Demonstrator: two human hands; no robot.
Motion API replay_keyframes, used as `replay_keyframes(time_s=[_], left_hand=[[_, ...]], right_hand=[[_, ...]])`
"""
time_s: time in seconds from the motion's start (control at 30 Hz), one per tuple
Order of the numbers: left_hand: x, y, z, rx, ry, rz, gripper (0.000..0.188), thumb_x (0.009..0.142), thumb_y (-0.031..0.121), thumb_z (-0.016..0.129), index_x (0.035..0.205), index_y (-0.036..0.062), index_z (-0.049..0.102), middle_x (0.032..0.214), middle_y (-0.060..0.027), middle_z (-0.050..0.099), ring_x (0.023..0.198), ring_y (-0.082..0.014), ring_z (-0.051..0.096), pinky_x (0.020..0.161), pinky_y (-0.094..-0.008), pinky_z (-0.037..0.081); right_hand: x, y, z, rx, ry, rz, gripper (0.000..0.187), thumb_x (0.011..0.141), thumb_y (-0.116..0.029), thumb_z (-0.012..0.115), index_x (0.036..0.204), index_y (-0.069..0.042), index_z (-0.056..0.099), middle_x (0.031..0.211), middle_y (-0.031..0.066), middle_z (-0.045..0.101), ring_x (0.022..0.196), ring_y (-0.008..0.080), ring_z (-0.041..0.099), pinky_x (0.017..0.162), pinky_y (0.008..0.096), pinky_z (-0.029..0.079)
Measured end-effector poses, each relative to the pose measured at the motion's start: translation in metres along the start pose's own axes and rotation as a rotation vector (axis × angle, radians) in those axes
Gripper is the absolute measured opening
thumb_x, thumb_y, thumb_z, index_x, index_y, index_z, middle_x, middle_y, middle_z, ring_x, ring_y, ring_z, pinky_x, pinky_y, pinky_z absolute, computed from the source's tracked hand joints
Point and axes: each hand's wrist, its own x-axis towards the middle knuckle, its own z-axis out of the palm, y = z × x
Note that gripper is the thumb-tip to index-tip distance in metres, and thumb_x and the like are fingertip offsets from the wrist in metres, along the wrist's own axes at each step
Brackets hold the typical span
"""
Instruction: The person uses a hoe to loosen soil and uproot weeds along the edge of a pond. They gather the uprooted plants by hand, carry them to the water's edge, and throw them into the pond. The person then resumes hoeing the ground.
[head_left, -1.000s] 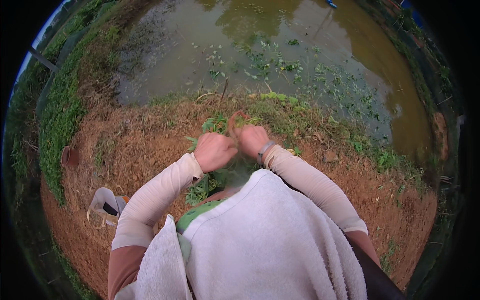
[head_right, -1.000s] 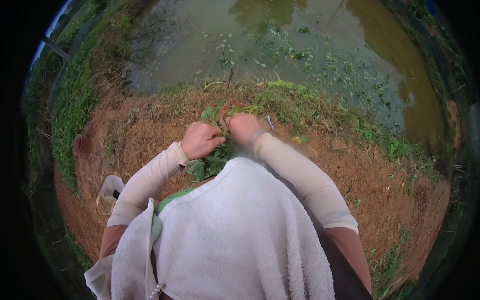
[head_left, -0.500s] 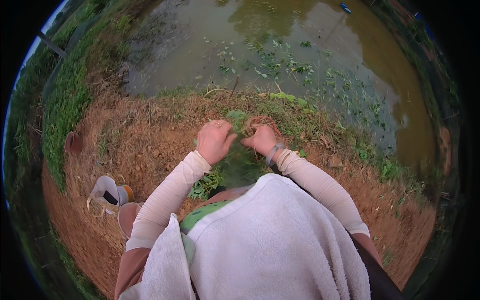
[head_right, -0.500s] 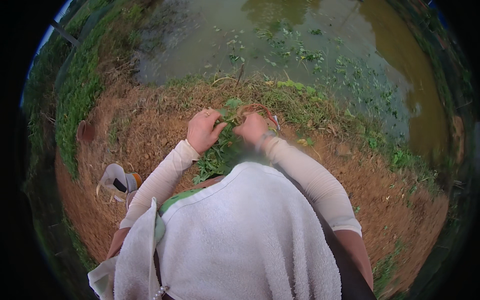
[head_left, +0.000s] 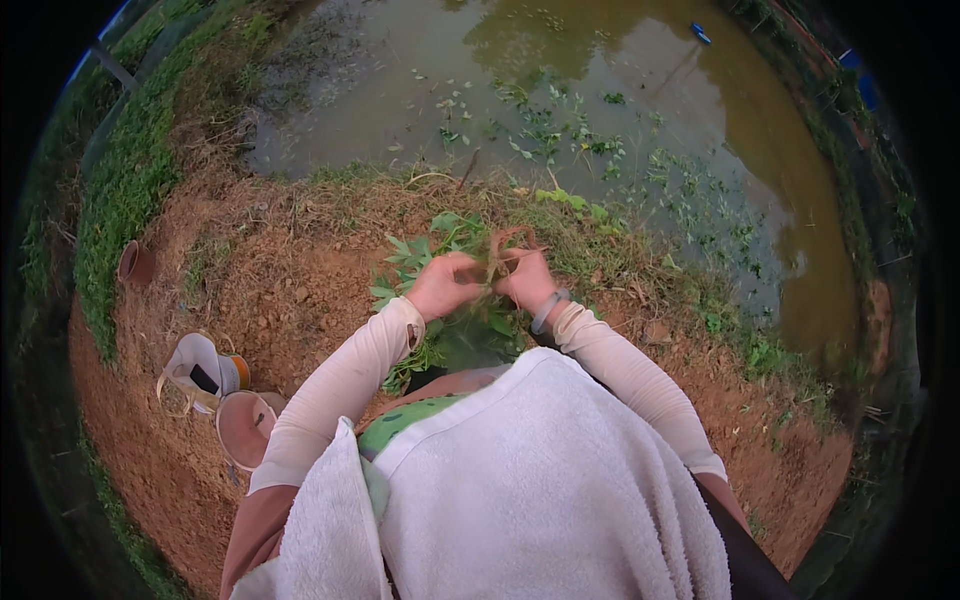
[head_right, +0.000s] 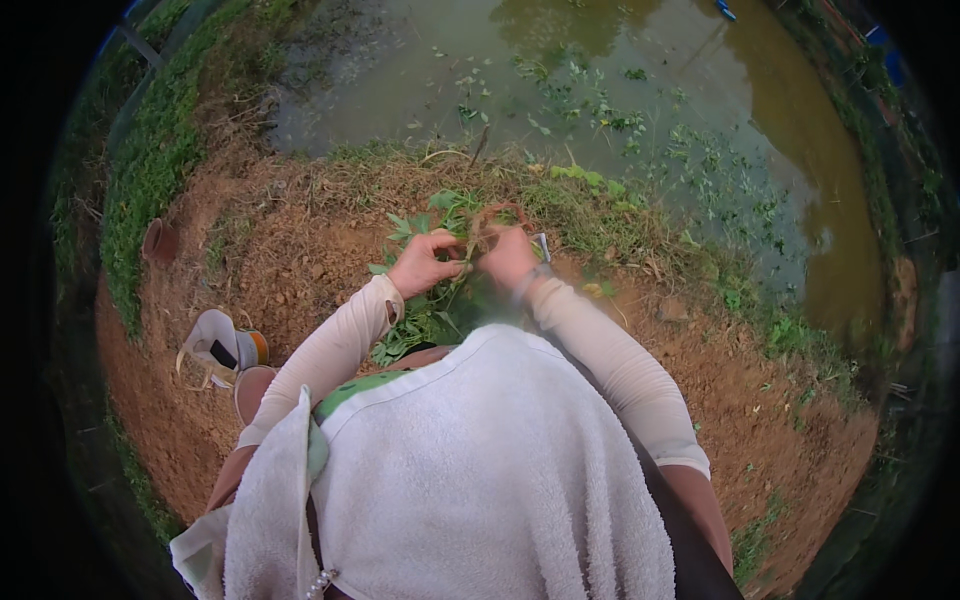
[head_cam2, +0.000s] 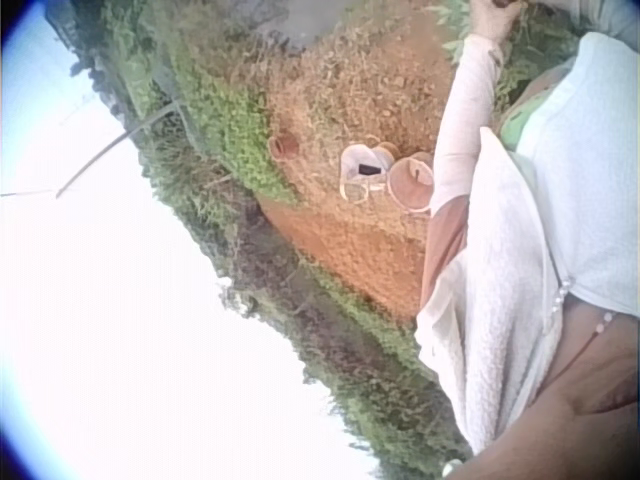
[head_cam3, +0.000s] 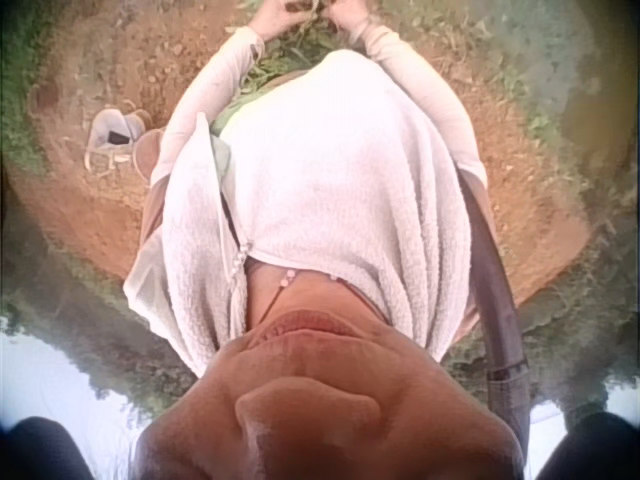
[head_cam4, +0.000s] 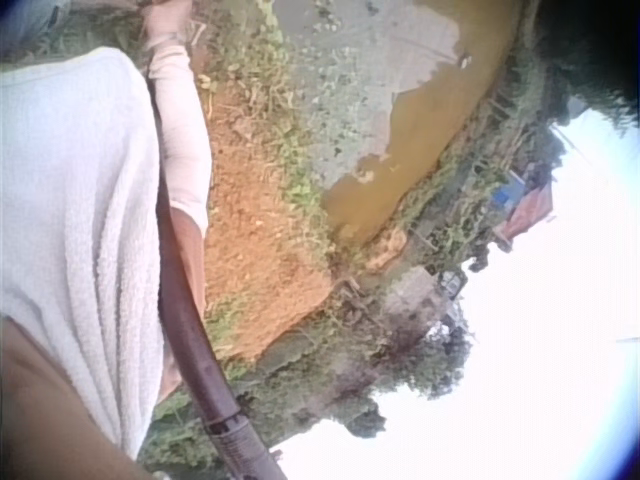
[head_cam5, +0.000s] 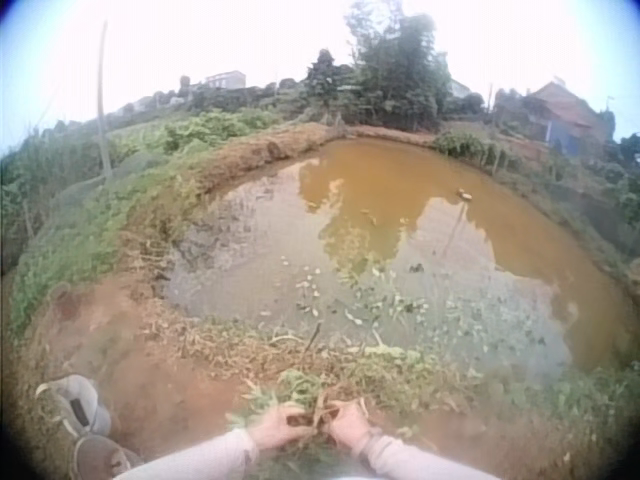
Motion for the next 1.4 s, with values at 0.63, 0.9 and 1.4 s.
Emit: replay_keyframes(time_s=[0.63, 0.9, 1.4], left_hand=[[0.011, 0.012, -0.008, 0.863, 0.258, 0.413, 0.006, 0.068, 0.014, 0.055, 0.067, 0.0082, 0.056, 0.065, -0.0085, 0.056, 0.066, -0.0253, 0.056, 0.068, -0.0402, 0.038], [0.019, 0.031, 0.003, 0.724, 0.063, -0.035, 0.021, 0.066, 0.028, 0.057, 0.072, 0.0087, 0.061, 0.067, -0.0142, 0.060, 0.066, -0.0331, 0.059, 0.059, -0.0421, 0.046], [0.006, 0.013, -0.028, 0.861, -0.262, 0.327, 0.017, 0.075, 0.027, 0.061, 0.078, 0.0100, 0.064, 0.062, -0.0102, 0.060, 0.063, -0.0280, 0.057, 0.078, -0.0390, 0.040]], right_hand=[[-0.014, -0.031, -0.007, 0.211, -0.318, 0.219, 0.044, 0.078, -0.035, 0.060, 0.106, -0.002, 0.054, 0.097, 0.0051, 0.059, 0.085, 0.0142, 0.053, 0.076, 0.0266, 0.043], [-0.016, -0.042, 0.010, -0.550, -0.062, 0.004, 0.056, 0.064, -0.045, 0.067, 0.095, 0.000, 0.056, 0.087, 0.0206, 0.061, 0.081, 0.0340, 0.060, 0.072, 0.0381, 0.046], [-0.012, -0.014, 0.002, -0.936, -0.109, -0.185, 0.017, 0.066, -0.019, 0.058, 0.076, -0.007, 0.061, 0.073, 0.0177, 0.060, 0.072, 0.0357, 0.057, 0.065, 0.0440, 0.044]])
